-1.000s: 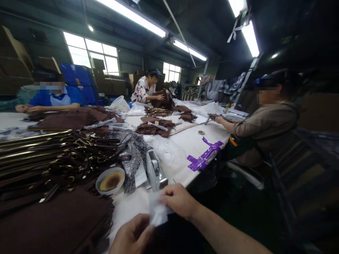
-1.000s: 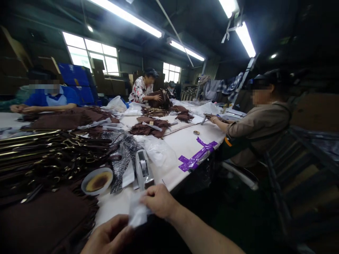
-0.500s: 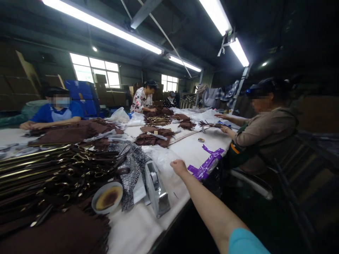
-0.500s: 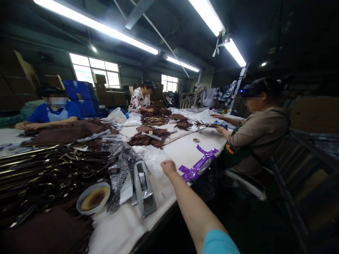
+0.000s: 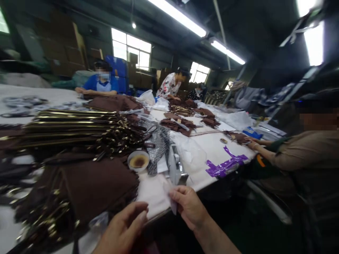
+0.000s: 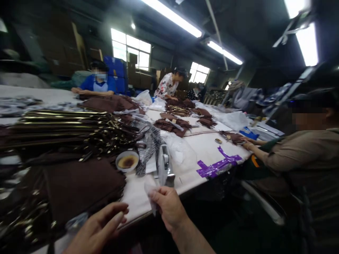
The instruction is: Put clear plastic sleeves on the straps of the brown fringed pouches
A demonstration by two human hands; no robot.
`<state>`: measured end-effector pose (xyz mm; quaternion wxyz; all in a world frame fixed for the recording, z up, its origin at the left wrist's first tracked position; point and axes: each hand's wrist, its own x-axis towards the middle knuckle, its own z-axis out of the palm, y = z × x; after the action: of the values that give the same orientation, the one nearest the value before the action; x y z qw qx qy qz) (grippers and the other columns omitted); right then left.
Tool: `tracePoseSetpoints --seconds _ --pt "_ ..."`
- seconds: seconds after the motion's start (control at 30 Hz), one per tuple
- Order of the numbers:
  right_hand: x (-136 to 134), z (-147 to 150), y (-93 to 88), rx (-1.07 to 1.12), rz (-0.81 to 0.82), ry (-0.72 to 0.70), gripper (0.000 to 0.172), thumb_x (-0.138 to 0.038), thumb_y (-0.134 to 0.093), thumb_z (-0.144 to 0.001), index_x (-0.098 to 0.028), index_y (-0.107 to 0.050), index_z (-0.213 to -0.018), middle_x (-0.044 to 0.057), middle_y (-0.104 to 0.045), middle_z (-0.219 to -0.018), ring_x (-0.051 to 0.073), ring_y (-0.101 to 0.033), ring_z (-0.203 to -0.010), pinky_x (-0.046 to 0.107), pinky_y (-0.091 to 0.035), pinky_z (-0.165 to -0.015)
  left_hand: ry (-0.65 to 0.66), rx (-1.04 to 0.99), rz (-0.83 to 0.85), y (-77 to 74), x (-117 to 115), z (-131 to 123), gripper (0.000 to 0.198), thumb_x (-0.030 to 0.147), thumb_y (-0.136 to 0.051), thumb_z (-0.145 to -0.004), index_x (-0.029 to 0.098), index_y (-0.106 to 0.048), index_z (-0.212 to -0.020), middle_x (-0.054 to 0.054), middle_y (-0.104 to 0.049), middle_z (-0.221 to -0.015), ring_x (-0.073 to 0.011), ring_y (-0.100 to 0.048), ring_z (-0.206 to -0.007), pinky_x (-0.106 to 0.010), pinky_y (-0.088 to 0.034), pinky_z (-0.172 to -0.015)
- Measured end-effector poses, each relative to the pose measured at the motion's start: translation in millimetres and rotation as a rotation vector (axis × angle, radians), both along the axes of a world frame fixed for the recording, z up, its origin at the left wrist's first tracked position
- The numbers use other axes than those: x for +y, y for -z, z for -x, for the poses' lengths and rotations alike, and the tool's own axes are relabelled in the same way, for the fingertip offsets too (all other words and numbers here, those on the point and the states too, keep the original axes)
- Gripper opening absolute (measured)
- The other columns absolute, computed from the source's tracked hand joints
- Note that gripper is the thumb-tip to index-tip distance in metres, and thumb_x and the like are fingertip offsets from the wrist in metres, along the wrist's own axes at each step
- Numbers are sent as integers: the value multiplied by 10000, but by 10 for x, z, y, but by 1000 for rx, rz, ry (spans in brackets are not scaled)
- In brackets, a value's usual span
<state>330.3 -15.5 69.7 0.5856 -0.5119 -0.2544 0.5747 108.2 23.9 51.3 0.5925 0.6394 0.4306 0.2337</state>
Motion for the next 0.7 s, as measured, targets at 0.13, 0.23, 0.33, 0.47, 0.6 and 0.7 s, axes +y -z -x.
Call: tracePoseSetpoints --seconds 0.13,0.23,0.33,0.47,0.6,0.7 --pt "-74 729 120 101 29 -246 287 -355 -822 -617 -117 -662 -619 7 -559 -537 92 -438 -494 228 -323 -497 -55 -121 14 -145 -87 286 460 463 -583 -835 176 -620 -1192 -120 -661 -1163 -276 -604 -1079 -366 -493 -919" --pt "-79 1077 216 67 62 -383 315 -358 -801 -638 -138 -593 -552 -10 -536 -494 83 -404 -454 224 -298 -467 -115 -266 181 -104 -233 539 372 436 -661 -783 143 -656 -1012 -97 -699 -934 -236 -651 -840 -324 -521 -744" --pt "-92 1349 299 -28 133 -380 369 -356 -830 -570 -167 -515 -527 -34 -517 -483 85 -398 -449 215 -295 -445 -213 -308 302 68 -407 771 324 451 -704 -737 145 -598 -756 -5 -611 -652 -142 -555 -578 -239 -435 -551" --pt "-155 1611 362 -251 133 -420 336 -289 -831 -534 -163 -520 -503 -37 -510 -502 90 -410 -494 213 -317 -474 -306 -225 341 305 -607 1065 364 488 -704 -716 152 -564 -696 52 -497 -548 -94 -420 -489 -206 -316 -479" --pt "-239 1722 376 -365 50 -551 232 -339 -746 -665 -154 -643 -568 -6 -560 -582 113 -454 -555 232 -361 -538 -329 -145 273 377 -726 1268 297 434 -664 -754 152 -592 -697 42 -513 -583 -107 -429 -538 -210 -322 -508" --pt "-278 1744 381 -469 3 -586 213 -322 -682 -737 -163 -693 -596 1 -566 -611 120 -468 -571 237 -370 -557 -367 -77 190 373 -769 1322 262 399 -624 -783 158 -596 -685 42 -512 -579 -114 -436 -541 -213 -338 -519"
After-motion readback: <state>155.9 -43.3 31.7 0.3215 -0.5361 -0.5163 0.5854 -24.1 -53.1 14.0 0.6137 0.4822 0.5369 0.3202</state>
